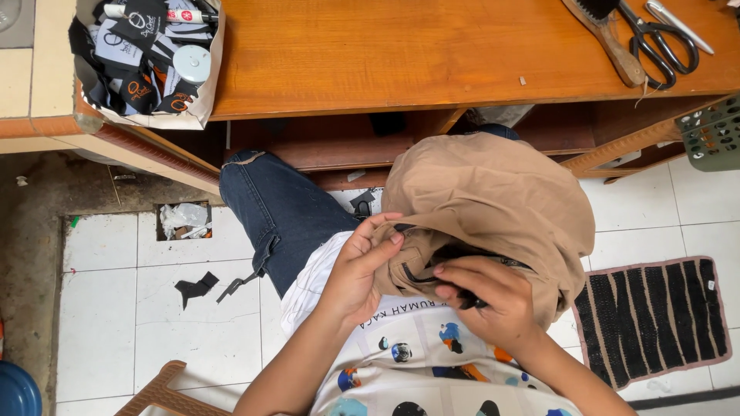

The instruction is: The person holds a beige garment and uses a small blade to cut off fabric tags and threads from the waistband and interior seams. The person repeatedly repositions the garment to access different tag locations and continues trimming until the end of the clip.

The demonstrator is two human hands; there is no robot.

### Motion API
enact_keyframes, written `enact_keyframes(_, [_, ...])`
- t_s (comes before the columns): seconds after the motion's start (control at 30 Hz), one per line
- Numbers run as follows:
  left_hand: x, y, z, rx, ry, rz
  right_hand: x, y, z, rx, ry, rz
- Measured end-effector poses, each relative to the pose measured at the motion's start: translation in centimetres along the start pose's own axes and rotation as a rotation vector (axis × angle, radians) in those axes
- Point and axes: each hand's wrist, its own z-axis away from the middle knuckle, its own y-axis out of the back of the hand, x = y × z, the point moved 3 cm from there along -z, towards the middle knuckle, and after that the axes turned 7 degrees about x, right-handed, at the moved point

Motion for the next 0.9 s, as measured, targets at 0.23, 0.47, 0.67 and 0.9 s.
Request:
enact_keyframes(0.23, [0.9,-1.5,1.3,-0.081,-0.324,-0.278,1.9,-0.7,-0.1,-0.007,-0.056,0.097])
enact_keyframes(0.47, [1.7,-2.1,2.2,-0.175,-0.555,-0.685,1.3,-0.9,-1.6,-0.044,-0.1,0.039])
enact_keyframes(0.67, [2.1,-3.2,3.6,-0.183,-0.857,-0.937,2.5,-0.8,0.2,0.007,-0.179,-0.023])
enact_keyframes(0.9, [0.2,-2.8,3.7,-0.167,-1.094,-1.107,1.7,-0.4,0.4,0.199,-0.244,-0.124])
